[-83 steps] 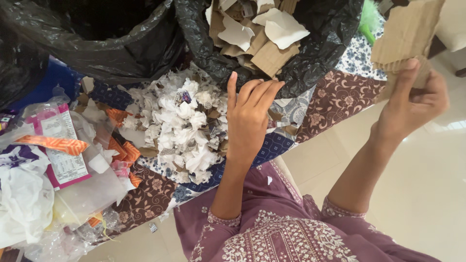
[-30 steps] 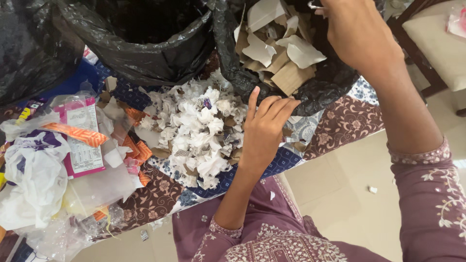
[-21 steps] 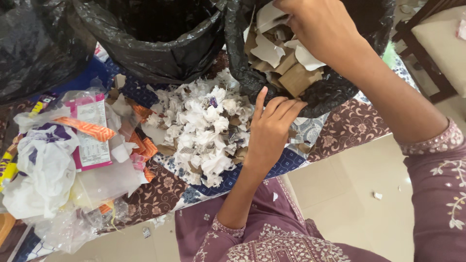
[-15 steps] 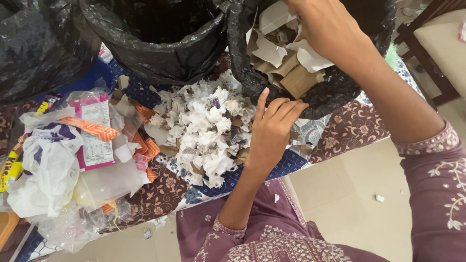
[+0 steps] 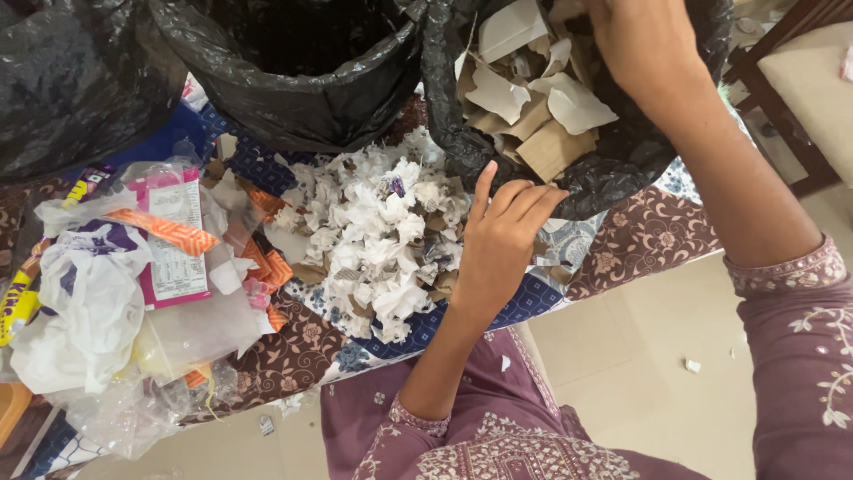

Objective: The person sorts shredded paper and cardboard pieces from a table into a black trash bag. They pick up items by hand and place them into the bag, gradually clearing the table surface.

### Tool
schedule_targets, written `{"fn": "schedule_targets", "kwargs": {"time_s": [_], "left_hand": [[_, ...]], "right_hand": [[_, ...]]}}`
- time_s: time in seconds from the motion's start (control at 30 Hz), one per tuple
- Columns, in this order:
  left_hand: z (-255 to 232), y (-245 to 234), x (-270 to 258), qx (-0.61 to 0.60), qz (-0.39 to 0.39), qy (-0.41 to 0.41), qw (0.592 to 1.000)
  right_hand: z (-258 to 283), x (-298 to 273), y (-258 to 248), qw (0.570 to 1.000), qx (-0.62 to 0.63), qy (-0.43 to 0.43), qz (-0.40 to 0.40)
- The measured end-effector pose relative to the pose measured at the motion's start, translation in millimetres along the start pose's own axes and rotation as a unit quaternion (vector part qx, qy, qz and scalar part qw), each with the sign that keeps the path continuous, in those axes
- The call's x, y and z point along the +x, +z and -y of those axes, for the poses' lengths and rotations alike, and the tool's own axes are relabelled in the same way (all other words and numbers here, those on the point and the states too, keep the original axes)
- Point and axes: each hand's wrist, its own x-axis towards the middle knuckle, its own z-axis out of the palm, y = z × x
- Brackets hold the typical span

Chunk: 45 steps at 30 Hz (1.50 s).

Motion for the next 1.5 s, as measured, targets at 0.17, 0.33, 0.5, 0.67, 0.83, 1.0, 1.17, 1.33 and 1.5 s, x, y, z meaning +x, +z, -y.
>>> {"fn": "schedule_targets", "kwargs": {"time_s": [0.17,0.33,0.5,0.67,0.83,1.0,1.17,1.33,1.5], "left_hand": [[-1.2,0.3,-0.4,-0.004,0.004,-0.001,1.0],[-0.8,1.0,-0.7,-0.001,0.007,0.0,1.0],[-0.1,-2.7,-1.5,-0.006,0.007,-0.003,1.0],[5.8,-0.9,-1.1,0.005,0.019,-0.004,1.0],[5.6,2.3,-4.3,0.019,0.023,-0.008,1.0],[4.0,2.4,-0.8,0.026,0.03,-0.006,0.999],[3.4,3.6,1.8,0.034,0.034,-0.011,0.999],[2.1,3.1,-0.1,0.032,0.035,-0.019,0.999],[3.7,3.1,1.5,0.031,0.029,-0.023,0.999]], "right_hand": [[2.0,-1.1,-2.3,0.994,0.1,0.002,0.054],[12.5,9.1,-20.8,0.995,0.089,0.004,0.053],[40.2,-4.9,-82.8,0.996,0.023,0.077,0.04],[82.5,-73.4,-137.8,0.955,0.185,0.228,-0.036],[109.2,-136.8,-169.6,0.875,0.34,0.346,0.018],[134.2,-180.4,-146.1,0.824,0.353,0.421,0.137],[145.3,-200.4,-78.3,0.796,0.311,0.504,0.124],[141.6,-200.7,-35.1,0.847,0.25,0.459,0.102],[145.5,-193.2,-17.4,0.881,0.224,0.412,0.072]]}}
